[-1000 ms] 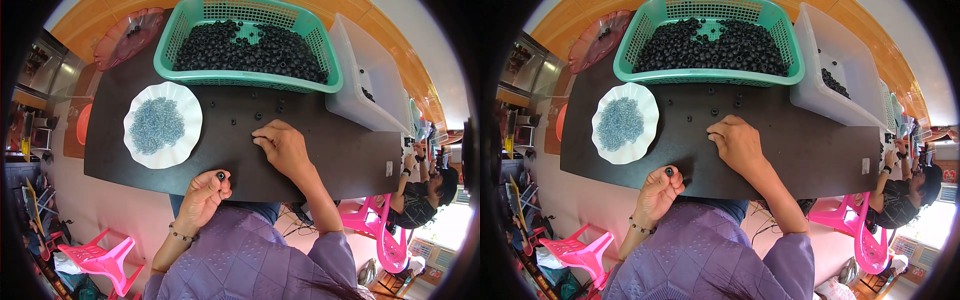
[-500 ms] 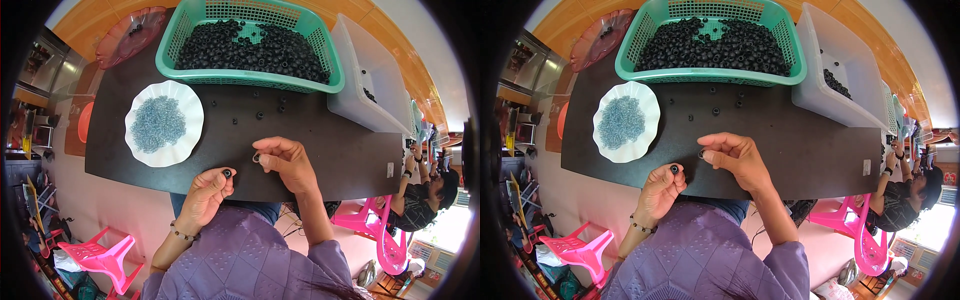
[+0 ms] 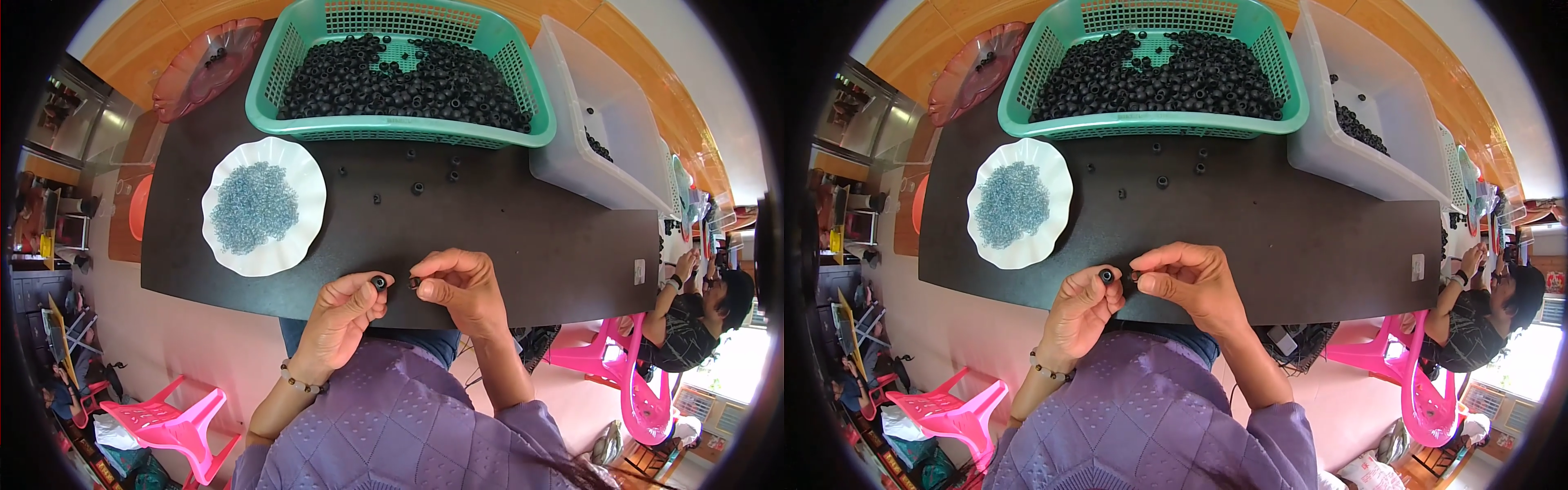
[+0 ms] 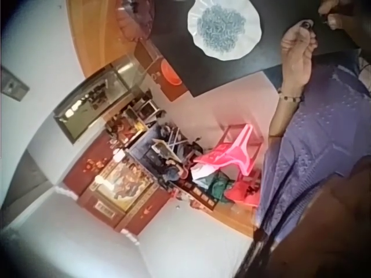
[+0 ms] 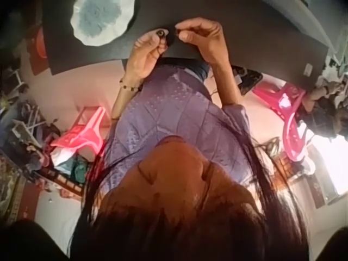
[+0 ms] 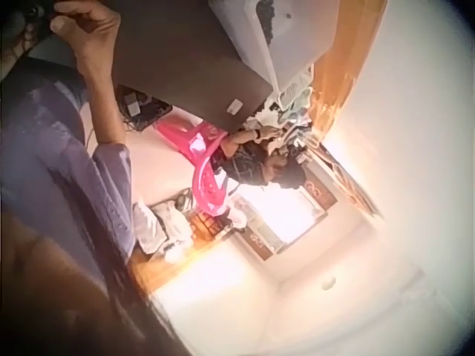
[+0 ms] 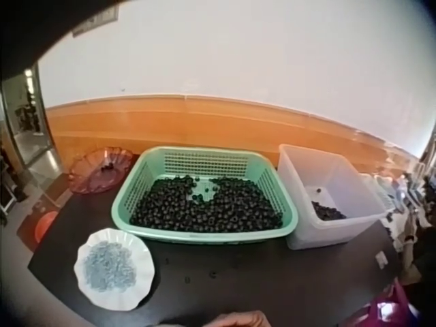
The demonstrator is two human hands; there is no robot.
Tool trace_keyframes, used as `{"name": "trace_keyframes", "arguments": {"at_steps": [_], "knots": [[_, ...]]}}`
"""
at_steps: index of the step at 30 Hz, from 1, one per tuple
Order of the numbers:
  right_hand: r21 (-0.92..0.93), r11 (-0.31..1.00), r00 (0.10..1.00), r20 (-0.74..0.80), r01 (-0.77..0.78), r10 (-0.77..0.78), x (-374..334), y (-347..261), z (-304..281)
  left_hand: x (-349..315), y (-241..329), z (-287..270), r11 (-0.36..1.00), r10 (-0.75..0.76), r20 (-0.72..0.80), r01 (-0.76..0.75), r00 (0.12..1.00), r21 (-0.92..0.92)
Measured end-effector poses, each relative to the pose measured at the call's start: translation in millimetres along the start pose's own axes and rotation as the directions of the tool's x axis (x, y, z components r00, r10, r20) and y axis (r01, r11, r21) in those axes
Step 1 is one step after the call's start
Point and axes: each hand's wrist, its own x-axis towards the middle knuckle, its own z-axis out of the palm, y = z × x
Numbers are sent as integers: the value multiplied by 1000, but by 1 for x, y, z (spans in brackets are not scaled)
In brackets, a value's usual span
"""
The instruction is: The person picks up black beads and small blue beads by hand, inserting the blue beads into the black beads before placing the assembled pieces onto the table.
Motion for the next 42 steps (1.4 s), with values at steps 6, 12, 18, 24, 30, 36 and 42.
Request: {"name": "trace_keyframes", "arguments": {"at_steps": [6,12,18,24,30,36,42], "knots": [[-26,1000,1000,-10,-9,8,-3,-1,1,-1,-1,2,996,28,10,-29,1000,87],[-180,974,990,41,140,-134,-4,-2,2,-2,-3,6,992,38,-31,-34,999,121],[-288,946,988,92,148,-127,-5,-3,4,-2,-4,2,975,91,41,-97,995,198],[-397,896,980,86,198,-178,-5,-5,9,-4,-2,2,986,72,43,-78,996,151],[-455,865,977,110,212,-182,-7,-7,9,-5,-2,-1,975,93,47,-100,995,196],[-526,816,970,136,241,-199,-8,-9,10,-6,-2,1,971,109,46,-116,993,210],[-637,718,960,186,280,-209,-9,-16,11,-6,-2,0,956,121,70,-135,990,260]]}}
